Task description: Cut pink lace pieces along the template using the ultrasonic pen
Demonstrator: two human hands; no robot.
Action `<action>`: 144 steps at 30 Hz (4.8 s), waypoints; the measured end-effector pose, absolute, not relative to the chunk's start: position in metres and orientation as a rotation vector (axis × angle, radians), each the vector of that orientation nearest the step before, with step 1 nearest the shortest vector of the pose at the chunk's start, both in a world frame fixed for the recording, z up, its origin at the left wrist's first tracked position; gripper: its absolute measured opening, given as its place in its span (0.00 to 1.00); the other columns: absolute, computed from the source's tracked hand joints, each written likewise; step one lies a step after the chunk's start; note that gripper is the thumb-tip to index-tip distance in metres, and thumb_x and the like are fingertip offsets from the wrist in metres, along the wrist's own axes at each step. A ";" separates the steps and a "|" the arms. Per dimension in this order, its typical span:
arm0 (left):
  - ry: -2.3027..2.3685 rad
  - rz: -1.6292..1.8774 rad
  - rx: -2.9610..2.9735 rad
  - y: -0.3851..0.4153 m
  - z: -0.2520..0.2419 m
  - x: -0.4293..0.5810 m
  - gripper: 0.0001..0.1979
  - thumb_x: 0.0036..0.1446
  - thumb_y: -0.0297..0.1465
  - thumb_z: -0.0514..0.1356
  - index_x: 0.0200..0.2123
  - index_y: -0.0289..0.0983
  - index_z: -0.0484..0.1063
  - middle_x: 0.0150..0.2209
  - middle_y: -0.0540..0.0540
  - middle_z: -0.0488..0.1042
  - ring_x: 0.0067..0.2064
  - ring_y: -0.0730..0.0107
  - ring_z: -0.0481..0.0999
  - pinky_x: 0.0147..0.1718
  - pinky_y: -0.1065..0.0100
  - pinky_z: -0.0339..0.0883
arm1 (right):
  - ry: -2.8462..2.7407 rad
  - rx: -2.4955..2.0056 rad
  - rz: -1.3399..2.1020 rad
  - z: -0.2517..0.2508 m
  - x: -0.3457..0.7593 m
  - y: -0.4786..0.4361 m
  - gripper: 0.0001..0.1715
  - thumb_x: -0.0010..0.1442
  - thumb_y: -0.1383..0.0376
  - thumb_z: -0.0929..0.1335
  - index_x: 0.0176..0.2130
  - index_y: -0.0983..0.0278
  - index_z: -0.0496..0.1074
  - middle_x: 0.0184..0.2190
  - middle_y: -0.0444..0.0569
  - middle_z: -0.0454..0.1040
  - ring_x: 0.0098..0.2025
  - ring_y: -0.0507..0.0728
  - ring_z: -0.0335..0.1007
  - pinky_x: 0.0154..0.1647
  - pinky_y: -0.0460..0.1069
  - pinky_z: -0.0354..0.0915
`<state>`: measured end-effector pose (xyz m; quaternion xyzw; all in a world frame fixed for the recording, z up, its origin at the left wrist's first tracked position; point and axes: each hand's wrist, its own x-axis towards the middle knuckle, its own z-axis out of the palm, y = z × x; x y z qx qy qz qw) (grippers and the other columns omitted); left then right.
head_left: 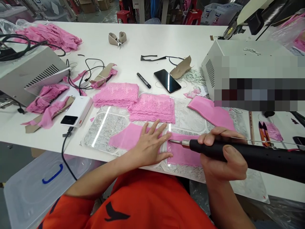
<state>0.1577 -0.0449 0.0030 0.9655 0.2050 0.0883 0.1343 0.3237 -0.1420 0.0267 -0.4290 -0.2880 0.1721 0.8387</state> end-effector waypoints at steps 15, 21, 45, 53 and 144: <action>0.595 0.248 2.806 -0.045 -0.001 0.157 0.36 0.55 0.55 0.60 0.60 0.40 0.66 0.68 0.34 0.55 0.69 0.37 0.48 0.61 0.34 0.43 | -0.650 -0.880 0.379 0.025 0.325 -0.146 0.11 0.46 0.67 0.67 0.33 0.64 0.74 0.30 0.46 0.72 0.21 0.50 0.65 0.21 0.50 0.66; 0.606 0.277 2.822 -0.047 -0.001 0.158 0.35 0.56 0.54 0.60 0.60 0.40 0.66 0.67 0.35 0.56 0.69 0.38 0.47 0.61 0.35 0.42 | -0.664 -0.876 0.388 0.024 0.325 -0.145 0.11 0.46 0.67 0.67 0.33 0.65 0.74 0.30 0.46 0.72 0.21 0.50 0.66 0.22 0.50 0.67; 0.635 0.300 2.885 -0.052 -0.001 0.158 0.36 0.55 0.54 0.60 0.60 0.39 0.66 0.67 0.35 0.56 0.70 0.39 0.45 0.62 0.35 0.40 | -0.678 -0.856 0.473 0.028 0.326 -0.156 0.09 0.49 0.66 0.68 0.34 0.65 0.74 0.29 0.46 0.72 0.23 0.50 0.66 0.23 0.49 0.67; 0.629 0.325 2.900 -0.052 -0.003 0.158 0.36 0.54 0.55 0.61 0.60 0.38 0.66 0.67 0.35 0.55 0.70 0.38 0.46 0.63 0.35 0.38 | -0.693 -0.848 0.564 0.030 0.321 -0.167 0.09 0.51 0.65 0.70 0.36 0.65 0.73 0.30 0.45 0.71 0.24 0.50 0.66 0.24 0.49 0.67; 0.098 0.341 3.022 -0.068 -0.008 0.217 0.25 0.66 0.48 0.53 0.60 0.42 0.65 0.64 0.44 0.64 0.67 0.50 0.57 0.66 0.40 0.30 | -0.376 -0.991 -0.114 0.027 0.389 -0.176 0.09 0.45 0.66 0.65 0.32 0.63 0.67 0.31 0.43 0.70 0.23 0.49 0.64 0.25 0.49 0.67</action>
